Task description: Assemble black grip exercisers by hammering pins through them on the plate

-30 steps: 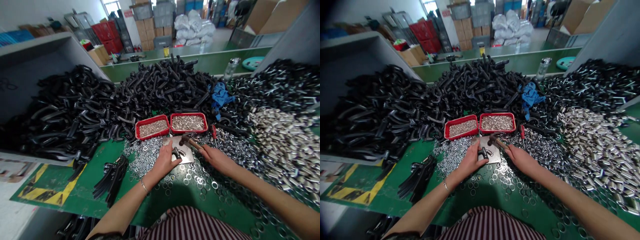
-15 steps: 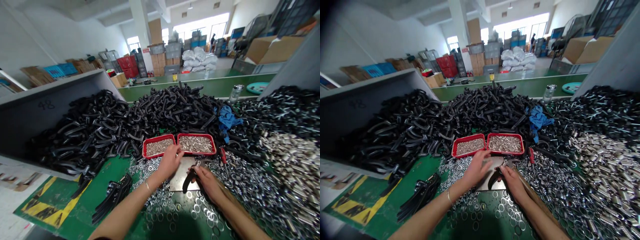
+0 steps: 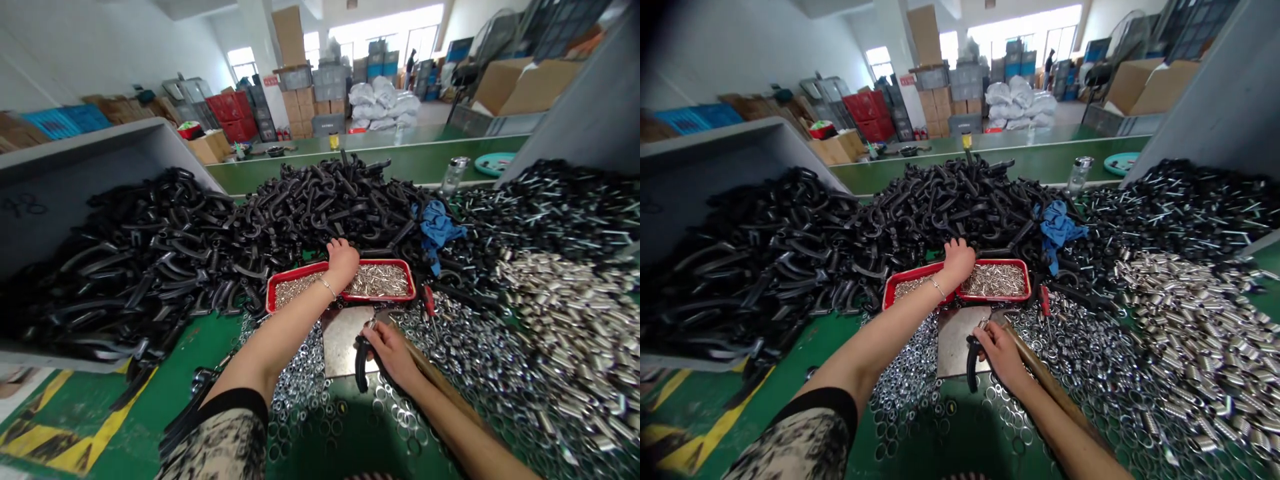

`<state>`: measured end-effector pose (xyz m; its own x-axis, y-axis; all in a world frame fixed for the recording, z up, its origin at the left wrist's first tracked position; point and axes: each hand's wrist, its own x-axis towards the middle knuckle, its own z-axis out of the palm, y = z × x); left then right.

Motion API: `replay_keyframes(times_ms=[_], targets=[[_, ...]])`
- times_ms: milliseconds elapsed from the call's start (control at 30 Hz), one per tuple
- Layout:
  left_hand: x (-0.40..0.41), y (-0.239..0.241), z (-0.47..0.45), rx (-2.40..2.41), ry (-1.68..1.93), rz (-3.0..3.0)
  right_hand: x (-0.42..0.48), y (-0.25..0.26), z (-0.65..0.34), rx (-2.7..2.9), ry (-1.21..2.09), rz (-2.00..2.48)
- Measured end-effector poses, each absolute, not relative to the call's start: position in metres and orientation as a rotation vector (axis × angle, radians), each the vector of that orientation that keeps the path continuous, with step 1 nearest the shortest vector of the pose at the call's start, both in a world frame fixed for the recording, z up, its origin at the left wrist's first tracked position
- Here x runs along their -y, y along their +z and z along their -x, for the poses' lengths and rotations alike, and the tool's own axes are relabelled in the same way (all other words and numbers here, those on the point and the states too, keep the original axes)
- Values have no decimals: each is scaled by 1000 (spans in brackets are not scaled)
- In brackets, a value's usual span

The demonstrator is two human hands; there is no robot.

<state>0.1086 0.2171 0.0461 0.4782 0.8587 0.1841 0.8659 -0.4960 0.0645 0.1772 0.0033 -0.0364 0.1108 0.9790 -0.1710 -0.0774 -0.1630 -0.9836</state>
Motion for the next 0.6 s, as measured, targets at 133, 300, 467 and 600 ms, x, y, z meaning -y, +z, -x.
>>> replay_keyframes(times_ms=[133, 300, 467, 600], targets=[[-203, 60, -77, 1691, -459, 2654, 4, -13, -184, 775, 1317, 1277], [-159, 76, -1, 1656, -1300, 2895, 24, 5, -217, 705, 1392, 1186], [-92, 74, 53, 1682, -1635, 3256, 36, 6, -210, 551, 1769, 863], [-53, 61, 57, 1572, -1503, 3330, 39, 7, -173, 434, 1922, 757]])
